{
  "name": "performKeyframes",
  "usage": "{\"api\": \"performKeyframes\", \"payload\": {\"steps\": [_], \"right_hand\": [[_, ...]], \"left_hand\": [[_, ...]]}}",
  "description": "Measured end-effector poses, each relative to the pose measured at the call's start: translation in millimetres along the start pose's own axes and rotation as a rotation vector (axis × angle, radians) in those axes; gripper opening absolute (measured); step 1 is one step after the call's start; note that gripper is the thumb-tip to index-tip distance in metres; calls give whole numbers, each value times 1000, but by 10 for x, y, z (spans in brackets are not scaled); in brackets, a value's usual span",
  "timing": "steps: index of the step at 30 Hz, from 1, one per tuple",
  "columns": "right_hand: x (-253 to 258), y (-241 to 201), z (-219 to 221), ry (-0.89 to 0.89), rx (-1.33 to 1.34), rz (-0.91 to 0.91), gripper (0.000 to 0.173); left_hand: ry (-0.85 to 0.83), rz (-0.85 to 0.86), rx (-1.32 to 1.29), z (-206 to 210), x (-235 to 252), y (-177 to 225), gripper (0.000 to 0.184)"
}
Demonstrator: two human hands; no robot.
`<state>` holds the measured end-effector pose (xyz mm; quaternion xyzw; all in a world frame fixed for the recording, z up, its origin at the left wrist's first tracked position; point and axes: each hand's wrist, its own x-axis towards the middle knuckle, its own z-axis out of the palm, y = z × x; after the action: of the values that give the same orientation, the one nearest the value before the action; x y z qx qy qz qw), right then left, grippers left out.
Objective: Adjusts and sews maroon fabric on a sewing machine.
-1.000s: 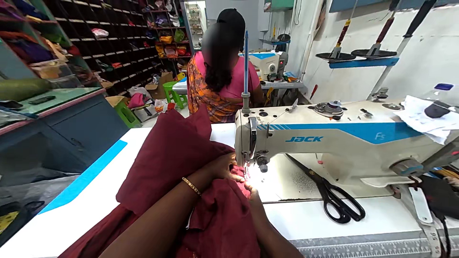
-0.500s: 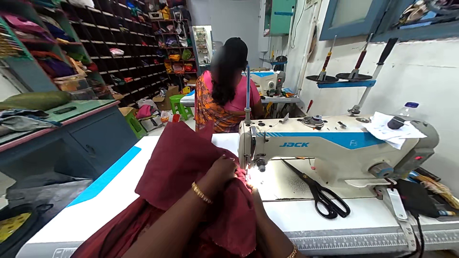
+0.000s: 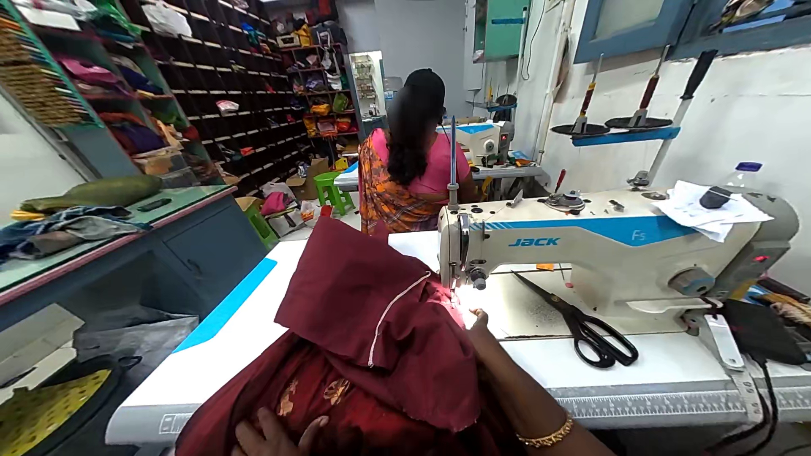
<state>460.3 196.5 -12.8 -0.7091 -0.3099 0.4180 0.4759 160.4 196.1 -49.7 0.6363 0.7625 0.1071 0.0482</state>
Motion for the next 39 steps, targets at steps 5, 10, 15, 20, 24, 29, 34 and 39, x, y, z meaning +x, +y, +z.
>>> {"api": "performKeyframes", "payload": {"steps": [5,10,15,20,24,29,34,39], "right_hand": [[-124,-131,-486,-252,-399,-87,78],[-266,37,-703,-400,-124,-27,68],[-617,256,-161,-250,392,159,62],[-842,228,403,-225,726,200,73],[-945,150,439,-302,819,209,44],[-918,453,183,-207,636,59,23],[-909,676,-17,-100,440,-50,57],[-988,816,-15,-168,302,-385,62]], "left_hand": [[116,254,-69,107,-158,71,54],[204,383,-236,271,-251,59,35],[423,531,-182,-211,578,149,38],[325,475,-75,-1201,1450,991,35],[455,739,16,-1629,1857,1625,30],[408,761,100,-1286,2137,1789,30],[421,667,-64,-1293,1209,1755,32],[226,1531,-206,-808,310,1571,17]]}}
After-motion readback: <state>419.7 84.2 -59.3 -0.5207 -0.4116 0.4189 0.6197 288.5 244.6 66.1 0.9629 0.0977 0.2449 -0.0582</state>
